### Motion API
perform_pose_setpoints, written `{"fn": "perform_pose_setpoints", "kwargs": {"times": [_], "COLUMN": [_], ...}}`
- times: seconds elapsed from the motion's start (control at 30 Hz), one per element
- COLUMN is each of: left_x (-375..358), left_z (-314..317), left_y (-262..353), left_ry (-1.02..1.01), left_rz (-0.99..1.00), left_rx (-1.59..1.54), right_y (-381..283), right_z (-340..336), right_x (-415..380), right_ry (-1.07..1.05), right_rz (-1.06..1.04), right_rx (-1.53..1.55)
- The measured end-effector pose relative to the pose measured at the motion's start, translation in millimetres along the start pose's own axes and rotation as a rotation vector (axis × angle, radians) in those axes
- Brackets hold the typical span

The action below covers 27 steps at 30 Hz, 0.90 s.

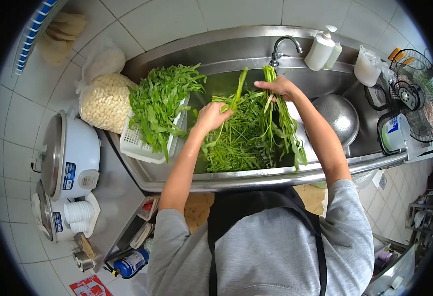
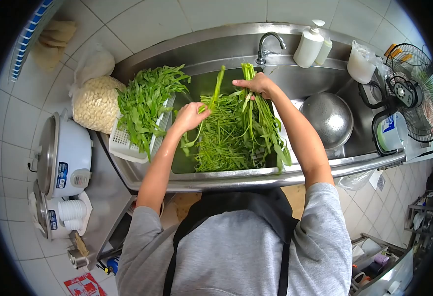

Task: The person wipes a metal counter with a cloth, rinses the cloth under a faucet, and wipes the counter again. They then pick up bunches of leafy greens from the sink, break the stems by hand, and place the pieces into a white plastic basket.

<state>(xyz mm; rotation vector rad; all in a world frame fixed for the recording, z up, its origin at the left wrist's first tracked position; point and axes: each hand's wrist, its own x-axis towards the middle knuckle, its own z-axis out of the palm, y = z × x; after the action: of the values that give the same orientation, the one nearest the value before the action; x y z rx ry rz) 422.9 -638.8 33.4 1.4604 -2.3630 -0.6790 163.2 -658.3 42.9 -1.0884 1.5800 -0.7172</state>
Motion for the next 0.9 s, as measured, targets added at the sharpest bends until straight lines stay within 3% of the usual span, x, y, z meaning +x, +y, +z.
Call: {"fn": "perform_pose_setpoints", "kwargs": {"times": [0.07,0.17,0.23,0.3,0.33,0.37,0.43,0.5,0.63,0.7,0.77,0.83,0.9], "left_x": [-8.6,-15.9,-27.5,-30.3,-32.4,-33.6,-26.7,-15.8,-13.6,-12.7,-12.7,-8.2,-0.5], "left_z": [-0.9,20.6,18.3,8.9,3.9,-5.4,18.7,28.9,34.6,29.1,25.6,31.2,42.3], "left_y": [10.9,-4.1,4.8,25.5,40.5,58.6,55.1,54.5,47.7,44.8,39.5,23.4,4.7], "left_ry": [-0.205,-0.379,-0.343,-0.112,-0.012,-0.083,-0.039,-0.166,-0.083,-0.116,-0.060,0.070,0.257], "left_rz": [-0.084,-0.055,-0.050,-0.207,-0.180,-0.150,0.020,-0.013,0.039,0.007,-0.159,-0.244,-0.275], "left_rx": [0.046,0.173,0.256,0.164,0.113,0.051,-0.033,-0.067,-0.157,-0.144,-0.311,-0.540,-0.692], "right_y": [-2.2,-2.0,-4.4,-4.7,-3.6,-3.9,-6.9,-10.3,-14.3,-13.9,-8.4,-2.9,0.6], "right_z": [-0.7,-2.4,-1.4,2.1,4.6,8.4,17.7,22.7,28.6,29.3,28.4,30.0,36.2], "right_x": [-2.1,-0.3,-3.3,-1.0,-0.1,-0.5,-1.2,2.0,-0.3,-4.0,-5.1,-5.8,-5.5], "right_ry": [0.014,0.017,0.033,0.037,0.042,0.040,0.023,-0.007,-0.003,-0.010,-0.057,-0.058,0.110], "right_rz": [0.011,0.078,0.116,0.118,0.122,0.125,0.103,0.109,0.100,0.099,-0.037,-0.113,-0.213], "right_rx": [0.040,0.087,0.136,0.168,0.202,0.204,0.253,0.237,0.248,0.271,0.303,0.310,0.310]}}
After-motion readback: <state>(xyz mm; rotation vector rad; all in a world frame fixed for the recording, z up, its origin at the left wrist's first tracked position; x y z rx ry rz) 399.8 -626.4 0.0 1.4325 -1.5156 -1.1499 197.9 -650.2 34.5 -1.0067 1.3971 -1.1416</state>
